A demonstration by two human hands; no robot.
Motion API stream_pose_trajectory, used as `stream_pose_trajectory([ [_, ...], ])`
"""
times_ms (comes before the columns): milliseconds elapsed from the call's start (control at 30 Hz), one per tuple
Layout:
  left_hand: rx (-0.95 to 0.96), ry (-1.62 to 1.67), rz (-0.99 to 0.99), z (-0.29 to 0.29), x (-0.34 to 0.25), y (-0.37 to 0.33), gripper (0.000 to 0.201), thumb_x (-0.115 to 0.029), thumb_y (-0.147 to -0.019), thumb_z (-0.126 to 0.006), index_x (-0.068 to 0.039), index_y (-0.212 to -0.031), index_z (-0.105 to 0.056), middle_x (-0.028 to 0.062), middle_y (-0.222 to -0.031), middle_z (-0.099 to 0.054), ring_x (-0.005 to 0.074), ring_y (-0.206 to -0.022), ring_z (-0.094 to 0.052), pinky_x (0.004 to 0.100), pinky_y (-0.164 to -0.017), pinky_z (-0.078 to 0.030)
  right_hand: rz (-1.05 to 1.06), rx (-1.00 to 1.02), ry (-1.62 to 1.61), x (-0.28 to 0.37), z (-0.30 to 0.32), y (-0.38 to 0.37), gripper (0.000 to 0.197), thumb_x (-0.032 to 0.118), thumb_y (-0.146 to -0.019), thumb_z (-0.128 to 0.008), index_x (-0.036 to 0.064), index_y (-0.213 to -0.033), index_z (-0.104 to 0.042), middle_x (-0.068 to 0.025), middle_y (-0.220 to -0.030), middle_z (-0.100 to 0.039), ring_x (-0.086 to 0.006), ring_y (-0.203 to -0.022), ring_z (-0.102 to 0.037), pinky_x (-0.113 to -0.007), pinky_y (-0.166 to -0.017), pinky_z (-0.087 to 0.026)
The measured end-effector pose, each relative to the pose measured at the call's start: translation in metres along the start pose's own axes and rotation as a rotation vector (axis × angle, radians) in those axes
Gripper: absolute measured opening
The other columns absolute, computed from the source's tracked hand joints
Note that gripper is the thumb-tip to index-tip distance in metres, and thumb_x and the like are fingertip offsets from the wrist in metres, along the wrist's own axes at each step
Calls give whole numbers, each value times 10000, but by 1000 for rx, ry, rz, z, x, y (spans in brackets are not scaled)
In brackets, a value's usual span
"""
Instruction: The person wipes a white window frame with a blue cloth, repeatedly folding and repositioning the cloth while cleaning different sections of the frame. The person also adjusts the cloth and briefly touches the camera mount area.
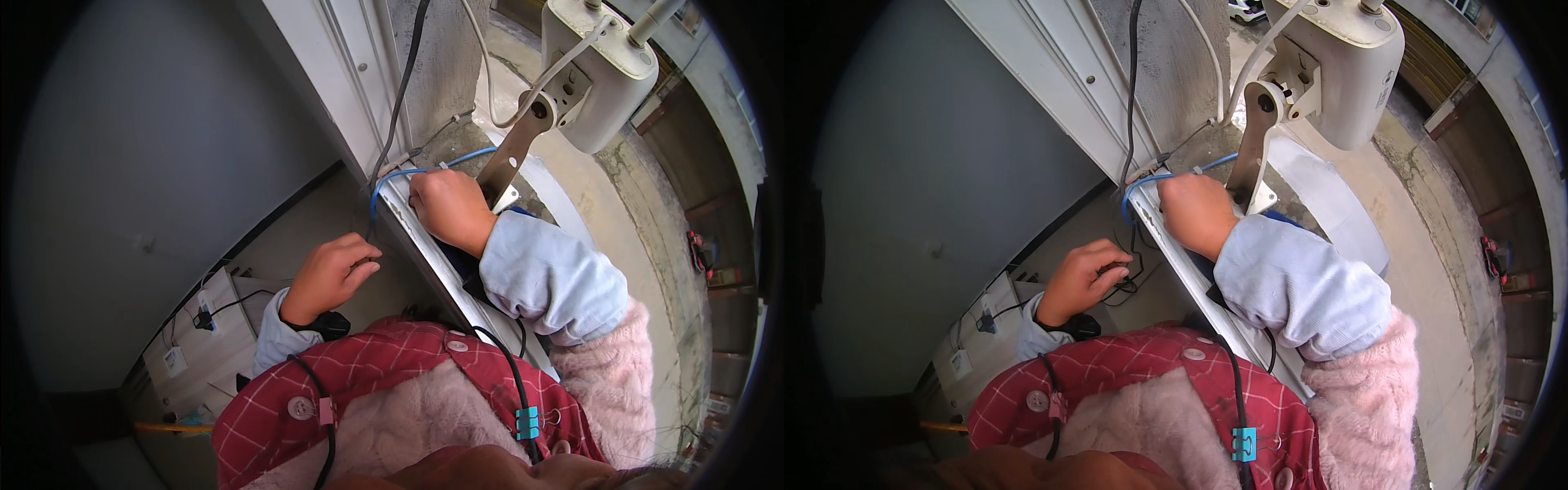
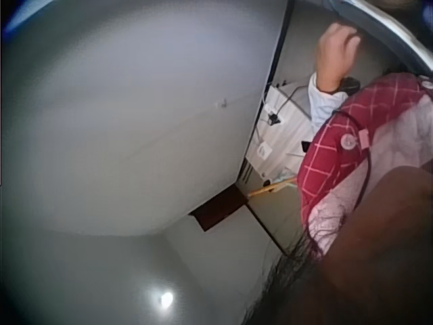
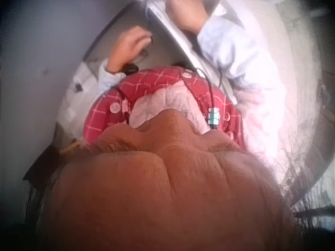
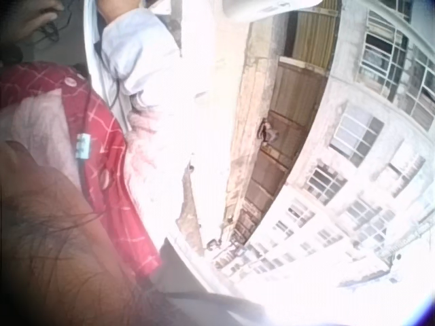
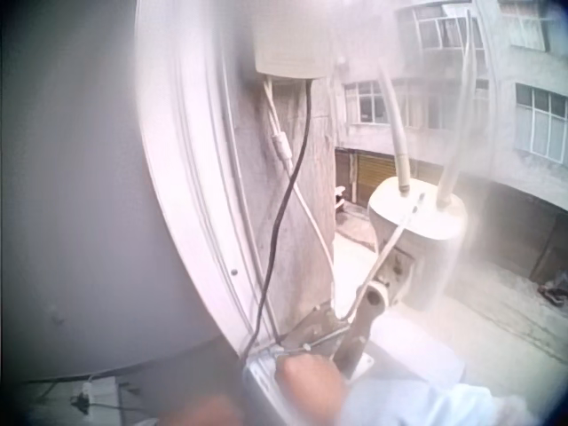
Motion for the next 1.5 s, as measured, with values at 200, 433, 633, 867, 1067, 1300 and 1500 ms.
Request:
stream_pose_trajectory([
  [200, 73, -11, 84, -12, -1, 2, 203, -101, -867, -732, 2, -1039, -701, 139, -925, -663, 287, -800, -701, 349, -688, -534, 33, -3, 51, -4, -7, -18, 119, 114, -803, -616, 39, -844, -699, -207, -816, -697, -418, -787, -680, -519, -707, -538],
  [433, 100, -36, 191, -11, 7, 15, 220, -118, -864, -742, -1, -1047, -702, 144, -939, -664, 280, -801, -711, 346, -689, -543, 55, 90, -3, -15, -13, -37, 122, 154, -820, -629, 66, -838, -711, -187, -813, -702, -407, -788, -680, -510, -712, -536],
  [633, 91, -5, 159, -17, 3, 14, 206, -169, -847, -749, -44, -1004, -704, 136, -925, -663, 325, -800, -683, 411, -698, -532, 69, 204, 96, -4, -2, -29, 149, 189, -851, -650, 95, -880, -761, -160, -829, -714, -384, -836, -685, -488, -742, -540],
  [867, 110, -46, 124, -10, 1, 8, 208, -117, -865, -729, 0, -1034, -698, 164, -932, -655, 335, -811, -678, 383, -699, -526, 1, 334, -13, 4, 23, -5, 326, 183, -849, -653, 128, -1158, -741, -209, -981, -711, -383, -964, -681, -480, -843, -532],
  [1067, 149, -1, 81, -19, -11, -8, 195, -166, -855, -732, -39, -999, -694, 139, -932, -654, 365, -826, -658, 438, -702, -518, -32, 238, -23, 7, 22, -8, 261, 116, -833, -637, 118, -1056, -774, -184, -948, -726, -374, -945, -686, -460, -836, -539],
  [1300, 122, -48, 4, -16, -16, -12, 193, -153, -855, -733, -21, -992, -700, 149, -928, -656, 360, -812, -651, 421, -698, -515, 14, 274, -204, -7, 21, -7, 251, 140, -850, -635, 107, -1056, -775, -172, -957, -736, -346, -913, -704, -411, -838, -552],
  [1500, 136, -66, 55, -8, -12, -11, 191, -113, -851, -749, 6, -994, -705, 163, -908, -661, 346, -800, -656, 390, -687, -512, 29, 398, -314, -14, 24, 3, 254, 118, -862, -613, 85, -1059, -769, -148, -954, -749, -314, -889, -720, -391, -813, -561],
])
Point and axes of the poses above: each hand's wrist, its own y-axis away from the middle knuckle, its own z-axis out of the back of the hand, x = y × z, the point moved 5 cm from there along -y, towards the middle knuckle
